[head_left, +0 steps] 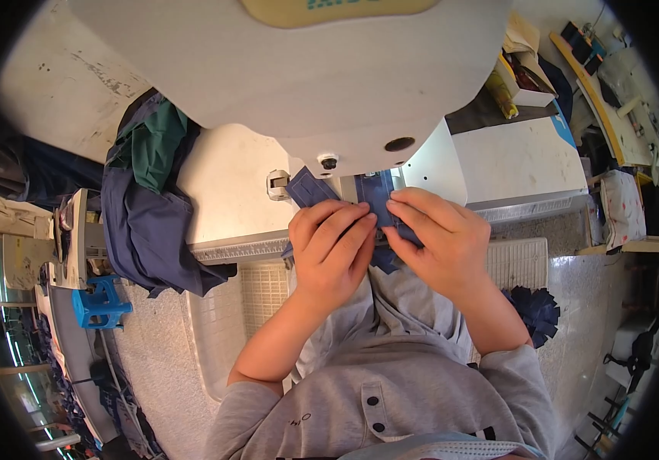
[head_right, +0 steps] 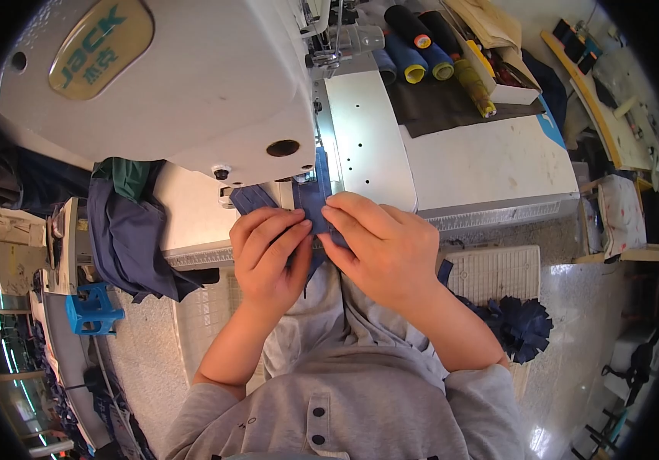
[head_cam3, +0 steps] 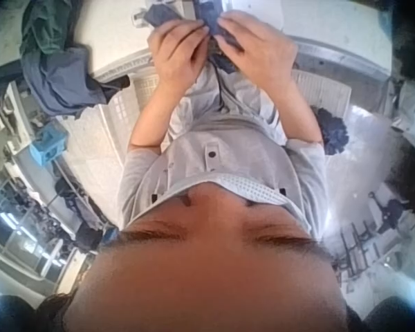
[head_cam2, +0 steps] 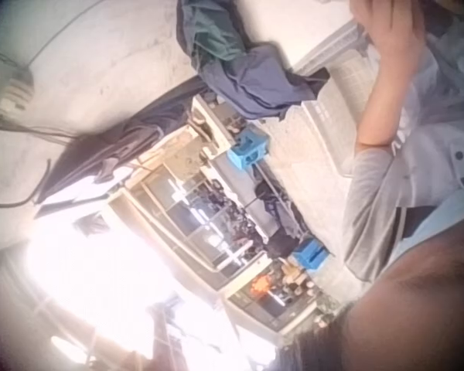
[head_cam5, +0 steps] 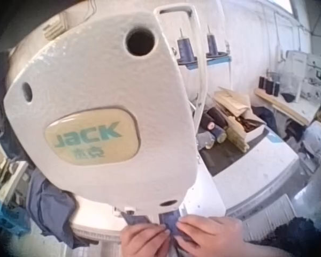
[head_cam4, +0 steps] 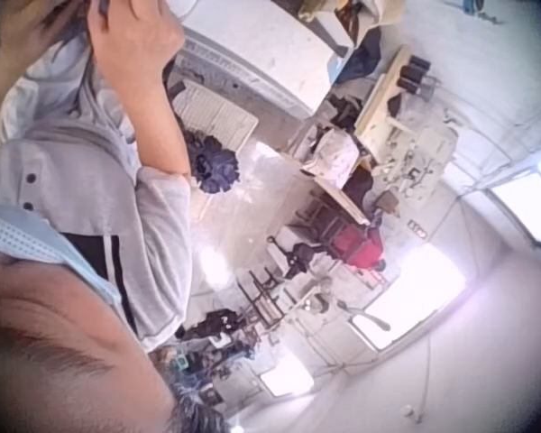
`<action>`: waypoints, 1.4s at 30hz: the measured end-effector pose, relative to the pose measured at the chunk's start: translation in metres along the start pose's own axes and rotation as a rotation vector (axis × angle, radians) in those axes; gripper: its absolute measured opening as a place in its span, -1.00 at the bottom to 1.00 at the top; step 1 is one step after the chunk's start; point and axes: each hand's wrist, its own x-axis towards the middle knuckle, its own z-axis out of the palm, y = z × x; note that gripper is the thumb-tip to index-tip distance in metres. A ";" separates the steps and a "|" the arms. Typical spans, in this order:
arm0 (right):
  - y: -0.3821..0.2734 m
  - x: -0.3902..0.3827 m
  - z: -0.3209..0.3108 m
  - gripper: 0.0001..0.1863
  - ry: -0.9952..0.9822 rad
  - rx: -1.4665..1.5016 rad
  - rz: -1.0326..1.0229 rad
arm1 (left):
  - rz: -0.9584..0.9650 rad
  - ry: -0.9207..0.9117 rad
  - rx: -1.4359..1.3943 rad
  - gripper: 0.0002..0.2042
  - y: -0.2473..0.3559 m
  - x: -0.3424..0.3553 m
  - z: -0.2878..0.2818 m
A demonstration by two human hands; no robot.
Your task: Sewing small blue fabric strips onto a larger blue garment using an industrial sewing machine.
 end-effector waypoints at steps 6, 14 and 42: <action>0.000 0.001 0.001 -0.68 0.003 0.001 -0.001 | -0.010 -0.021 -0.001 -0.73 0.001 0.003 -0.003; 0.000 0.002 -0.002 -0.69 -0.004 0.011 -0.004 | -0.021 -0.013 0.005 -0.72 0.003 0.002 -0.001; -0.013 -0.056 -0.005 -0.78 -0.169 0.525 0.698 | -0.032 -0.108 -0.036 -0.69 0.009 0.004 -0.015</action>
